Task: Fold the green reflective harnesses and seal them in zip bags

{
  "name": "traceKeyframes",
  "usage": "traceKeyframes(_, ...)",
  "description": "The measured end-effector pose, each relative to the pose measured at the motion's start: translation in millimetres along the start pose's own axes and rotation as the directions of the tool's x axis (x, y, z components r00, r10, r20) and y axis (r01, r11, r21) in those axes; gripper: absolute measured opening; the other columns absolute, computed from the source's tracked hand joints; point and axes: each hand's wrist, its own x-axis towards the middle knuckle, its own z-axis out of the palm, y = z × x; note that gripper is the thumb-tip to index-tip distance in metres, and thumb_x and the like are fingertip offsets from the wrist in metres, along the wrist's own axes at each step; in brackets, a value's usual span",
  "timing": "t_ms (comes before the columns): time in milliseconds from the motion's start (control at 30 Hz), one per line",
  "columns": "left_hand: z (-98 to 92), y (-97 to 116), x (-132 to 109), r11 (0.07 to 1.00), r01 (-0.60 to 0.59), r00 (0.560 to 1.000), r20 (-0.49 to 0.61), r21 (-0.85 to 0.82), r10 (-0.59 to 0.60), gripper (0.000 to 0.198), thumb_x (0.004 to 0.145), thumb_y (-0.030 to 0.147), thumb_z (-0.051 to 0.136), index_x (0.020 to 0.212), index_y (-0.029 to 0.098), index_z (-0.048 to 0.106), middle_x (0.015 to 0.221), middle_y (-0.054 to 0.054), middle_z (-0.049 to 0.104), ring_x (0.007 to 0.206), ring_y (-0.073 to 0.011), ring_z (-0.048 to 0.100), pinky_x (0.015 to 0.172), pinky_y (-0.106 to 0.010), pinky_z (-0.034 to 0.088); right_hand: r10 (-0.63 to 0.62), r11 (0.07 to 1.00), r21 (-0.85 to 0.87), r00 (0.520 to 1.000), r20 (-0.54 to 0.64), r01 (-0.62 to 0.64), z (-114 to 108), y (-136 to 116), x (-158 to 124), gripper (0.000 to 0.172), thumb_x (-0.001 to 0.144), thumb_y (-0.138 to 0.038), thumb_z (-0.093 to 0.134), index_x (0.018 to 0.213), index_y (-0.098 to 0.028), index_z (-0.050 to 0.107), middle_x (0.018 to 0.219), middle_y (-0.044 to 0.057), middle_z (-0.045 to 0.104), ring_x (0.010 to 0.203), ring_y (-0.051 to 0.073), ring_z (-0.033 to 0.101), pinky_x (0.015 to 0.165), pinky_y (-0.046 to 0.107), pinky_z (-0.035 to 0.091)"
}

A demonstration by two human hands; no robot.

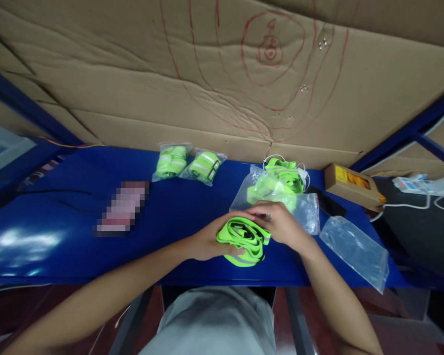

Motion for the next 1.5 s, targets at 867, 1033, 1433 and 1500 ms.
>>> traceKeyframes(867, -12.5, -2, 8, 0.982, 0.173, 0.984, -0.046, 0.077, -0.17, 0.066, 0.074, 0.031, 0.087, 0.132, 0.015, 0.059, 0.122, -0.012, 0.072, 0.114, -0.0282, 0.067, 0.101, -0.041, 0.05, -0.099, 0.994, -0.057, 0.99, -0.104, 0.093, 3, -26, -3, 0.02, 0.102, -0.023, 0.056, 0.111, -0.024, 0.074, 0.098, 0.005, 0.073, 0.079, 0.015, 0.067, 0.069, 0.028, 0.052)
traceKeyframes(1033, -10.1, -2, 8, 0.985, 0.161, 0.983, -0.098, 0.065, -0.154, 0.053, 0.072, 0.029, 0.088, 0.118, 0.013, 0.067, 0.113, -0.01, 0.075, 0.106, -0.0269, 0.069, 0.095, -0.038, 0.052, -0.177, 0.966, -0.204, 0.982, -0.061, 0.162, 5, -38, -9, 0.026, 0.103, -0.018, 0.051, 0.12, -0.023, 0.07, 0.104, 0.007, 0.071, 0.093, 0.019, 0.068, 0.08, 0.032, 0.055)
traceKeyframes(1433, -7.6, 0, 9, 0.987, 0.152, 0.939, -0.319, 0.043, -0.131, 0.046, 0.069, 0.021, 0.084, 0.111, 0.013, 0.066, 0.104, -0.007, 0.073, 0.101, -0.0269, 0.067, 0.09, -0.037, 0.05, -0.371, 0.751, -0.583, 0.928, 0.016, 0.311, 41, -46, -24, 0.042, 0.098, -0.003, 0.045, 0.134, -0.016, 0.063, 0.109, 0.013, 0.072, 0.101, 0.027, 0.068, 0.09, 0.045, 0.06)
traceKeyframes(1500, -8.2, -3, 8, 0.984, 0.165, 0.92, -0.368, 0.061, -0.131, 0.041, 0.068, 0.019, 0.083, 0.106, 0.013, 0.066, 0.098, -0.006, 0.072, 0.096, -0.0266, 0.066, 0.088, -0.037, 0.05, -0.397, 0.713, -0.63, 0.918, -0.001, 0.308, 52, -46, -25, 0.044, 0.098, -0.003, 0.044, 0.137, -0.015, 0.062, 0.106, 0.013, 0.073, 0.1, 0.027, 0.069, 0.09, 0.045, 0.06)
